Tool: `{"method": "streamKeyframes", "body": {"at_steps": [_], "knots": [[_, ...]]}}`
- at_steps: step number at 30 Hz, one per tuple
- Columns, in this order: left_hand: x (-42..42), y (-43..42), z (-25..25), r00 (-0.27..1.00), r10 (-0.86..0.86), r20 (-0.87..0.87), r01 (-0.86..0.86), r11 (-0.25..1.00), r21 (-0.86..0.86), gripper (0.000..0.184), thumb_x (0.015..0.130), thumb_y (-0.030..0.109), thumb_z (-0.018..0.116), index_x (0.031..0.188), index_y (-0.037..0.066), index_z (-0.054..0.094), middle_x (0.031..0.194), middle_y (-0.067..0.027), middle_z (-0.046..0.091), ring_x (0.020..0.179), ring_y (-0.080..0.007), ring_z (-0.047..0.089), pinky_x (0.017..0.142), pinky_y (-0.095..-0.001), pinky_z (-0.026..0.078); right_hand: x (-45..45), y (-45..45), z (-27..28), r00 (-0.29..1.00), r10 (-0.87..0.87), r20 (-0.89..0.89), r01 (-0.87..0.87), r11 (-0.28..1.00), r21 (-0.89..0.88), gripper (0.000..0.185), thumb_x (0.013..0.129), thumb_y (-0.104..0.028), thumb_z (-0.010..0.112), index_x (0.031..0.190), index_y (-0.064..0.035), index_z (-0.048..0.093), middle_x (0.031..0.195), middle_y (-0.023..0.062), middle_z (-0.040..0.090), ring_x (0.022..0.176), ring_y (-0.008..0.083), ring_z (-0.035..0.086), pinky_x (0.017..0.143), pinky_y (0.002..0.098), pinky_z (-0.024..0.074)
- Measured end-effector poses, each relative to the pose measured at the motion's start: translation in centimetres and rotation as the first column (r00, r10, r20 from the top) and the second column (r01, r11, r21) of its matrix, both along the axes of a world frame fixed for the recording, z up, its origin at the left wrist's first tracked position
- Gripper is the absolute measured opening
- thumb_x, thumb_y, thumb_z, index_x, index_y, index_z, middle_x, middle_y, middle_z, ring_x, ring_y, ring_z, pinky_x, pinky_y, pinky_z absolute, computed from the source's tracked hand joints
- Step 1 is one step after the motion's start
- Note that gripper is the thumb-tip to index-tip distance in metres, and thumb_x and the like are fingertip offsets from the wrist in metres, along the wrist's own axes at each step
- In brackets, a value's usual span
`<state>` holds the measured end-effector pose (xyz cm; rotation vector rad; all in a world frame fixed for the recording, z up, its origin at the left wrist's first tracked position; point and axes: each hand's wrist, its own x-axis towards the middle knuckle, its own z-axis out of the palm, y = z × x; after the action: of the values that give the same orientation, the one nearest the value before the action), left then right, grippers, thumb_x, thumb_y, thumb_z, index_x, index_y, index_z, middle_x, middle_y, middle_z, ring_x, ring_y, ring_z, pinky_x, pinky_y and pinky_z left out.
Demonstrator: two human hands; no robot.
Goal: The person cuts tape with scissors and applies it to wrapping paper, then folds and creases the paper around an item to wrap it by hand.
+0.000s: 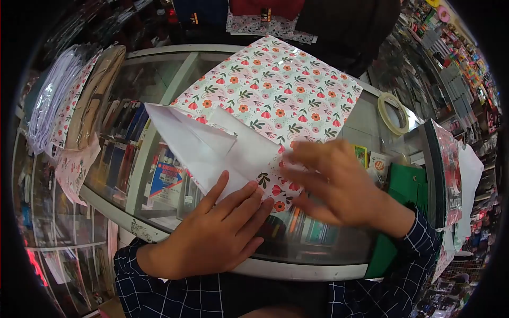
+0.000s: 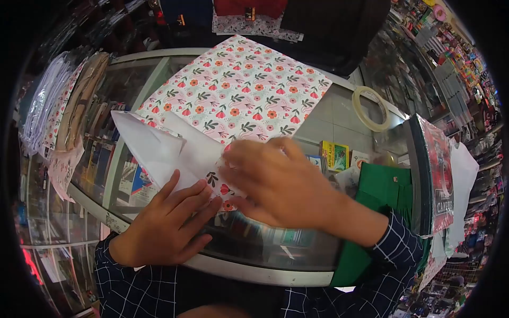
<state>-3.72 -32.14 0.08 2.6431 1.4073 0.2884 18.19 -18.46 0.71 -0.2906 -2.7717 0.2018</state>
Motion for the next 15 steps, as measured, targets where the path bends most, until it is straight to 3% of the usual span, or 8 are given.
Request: {"method": "streamKeyframes", "body": {"at_steps": [2,3,8,15], "knots": [[0.0,-0.1,0.0,0.999,0.004,-0.05,-0.003,1.0,0.025,0.063,0.086,0.039,0.066,0.134,0.001,0.052,0.131,-0.0161,0.052,0.131,-0.0309,0.046,0.11,-0.0641,0.026,0.4,-1.1,-0.2,0.989,0.145,0.038,-0.145,0.989,-0.01,0.04,0.085,-0.028,0.067,0.121,-0.0093,0.064,0.134,0.0115,0.054,0.123,0.0282,0.051,0.097,0.0408,0.0391],[-0.1,-0.3,0.0,0.999,0.017,-0.044,-0.016,1.0,0.007,0.067,0.085,0.044,0.065,0.135,0.002,0.051,0.133,-0.0154,0.052,0.132,-0.0301,0.045,0.11,-0.0658,0.023,0.1,-1.5,-0.7,0.99,0.136,0.031,-0.137,0.991,0.002,0.043,0.088,-0.033,0.064,0.121,-0.004,0.06,0.122,0.0075,0.058,0.123,0.0216,0.051,0.099,0.0374,0.0416],[-0.7,-1.6,0.7,0.993,0.08,-0.082,-0.088,0.992,-0.094,0.083,0.081,0.065,0.057,0.137,0.004,0.049,0.145,-0.0107,0.045,0.139,-0.0265,0.037,0.109,-0.0737,0.009,0.6,-1.2,-1.4,0.988,0.133,0.078,-0.131,0.991,-0.03,0.046,0.09,-0.035,0.063,0.125,-0.0063,0.06,0.124,0.0061,0.058,0.123,0.0193,0.051,0.102,0.0371,0.0402],[-1.5,-3.7,1.1,0.943,0.189,-0.273,-0.193,0.981,0.009,0.082,0.081,0.068,0.055,0.138,0.008,0.05,0.152,-0.0115,0.038,0.145,-0.0324,0.025,0.106,-0.0766,0.005,0.9,-1.1,-1.3,0.986,0.139,0.093,-0.133,0.989,-0.07,0.047,0.089,-0.036,0.064,0.128,-0.0081,0.059,0.127,0.0061,0.058,0.124,0.0196,0.052,0.104,0.0372,0.0398]]}}
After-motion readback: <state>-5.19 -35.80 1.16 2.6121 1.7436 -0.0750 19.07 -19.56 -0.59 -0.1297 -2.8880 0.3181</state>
